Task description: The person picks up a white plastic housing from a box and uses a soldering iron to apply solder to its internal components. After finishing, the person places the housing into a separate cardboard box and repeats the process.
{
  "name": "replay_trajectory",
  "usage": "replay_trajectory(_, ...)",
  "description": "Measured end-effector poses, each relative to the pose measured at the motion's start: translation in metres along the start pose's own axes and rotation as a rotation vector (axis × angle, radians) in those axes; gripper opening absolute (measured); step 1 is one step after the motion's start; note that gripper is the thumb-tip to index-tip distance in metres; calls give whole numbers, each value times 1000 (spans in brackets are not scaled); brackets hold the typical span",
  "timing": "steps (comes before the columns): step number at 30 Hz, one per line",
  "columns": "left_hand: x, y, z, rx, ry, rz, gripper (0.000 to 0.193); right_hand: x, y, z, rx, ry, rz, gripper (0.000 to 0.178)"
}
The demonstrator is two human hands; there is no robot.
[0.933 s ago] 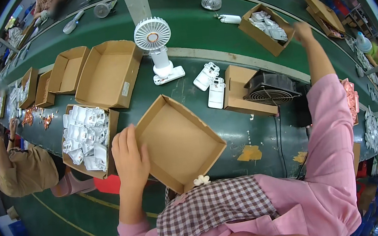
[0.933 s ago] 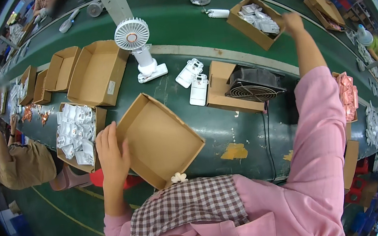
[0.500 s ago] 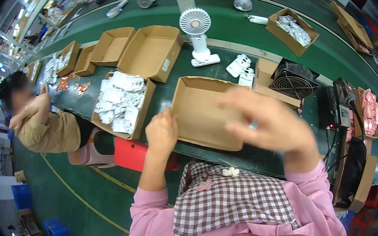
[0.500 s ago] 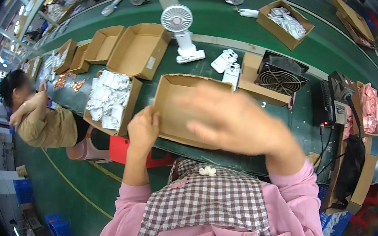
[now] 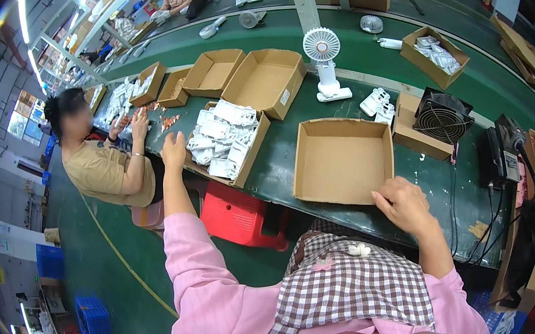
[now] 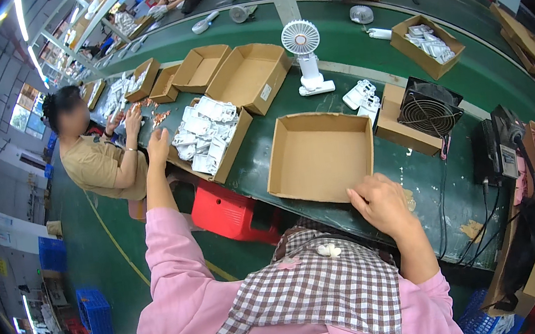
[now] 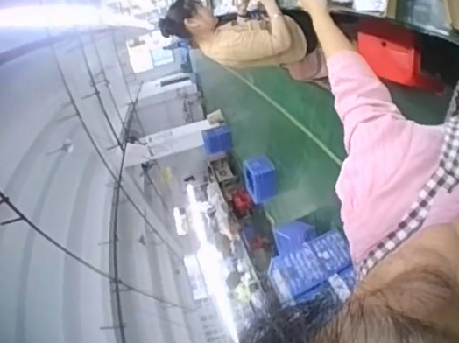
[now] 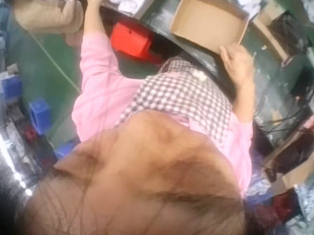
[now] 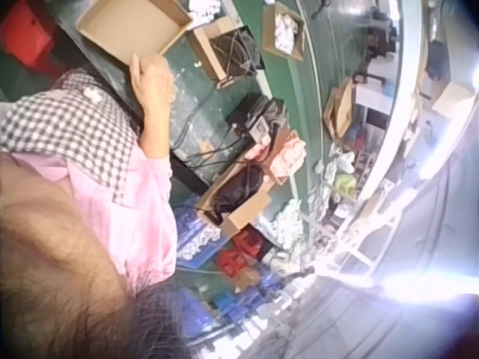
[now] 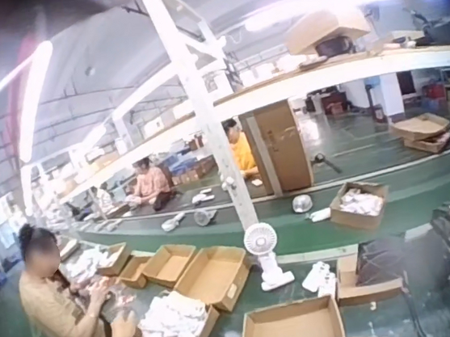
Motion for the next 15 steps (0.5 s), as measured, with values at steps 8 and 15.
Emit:
replay_trajectory(8, 20, 19, -12, 16, 277, -420, 32, 12, -5, -69, -1, -421, 69, 27)
replay_trajectory(15, 4, 26, -78, 34, 182, -500, 26, 0, -21, -112, 23, -545, 12, 29)
Point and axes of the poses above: each hand's wrist, its own z-axis towards the middle knuckle, its own x-axis out of the palm, y = z × x, the point moved 2 cm from there along z, towards the middle knuckle, and after that the axes turned 2 degrees about -y, right-handed, at the moved point
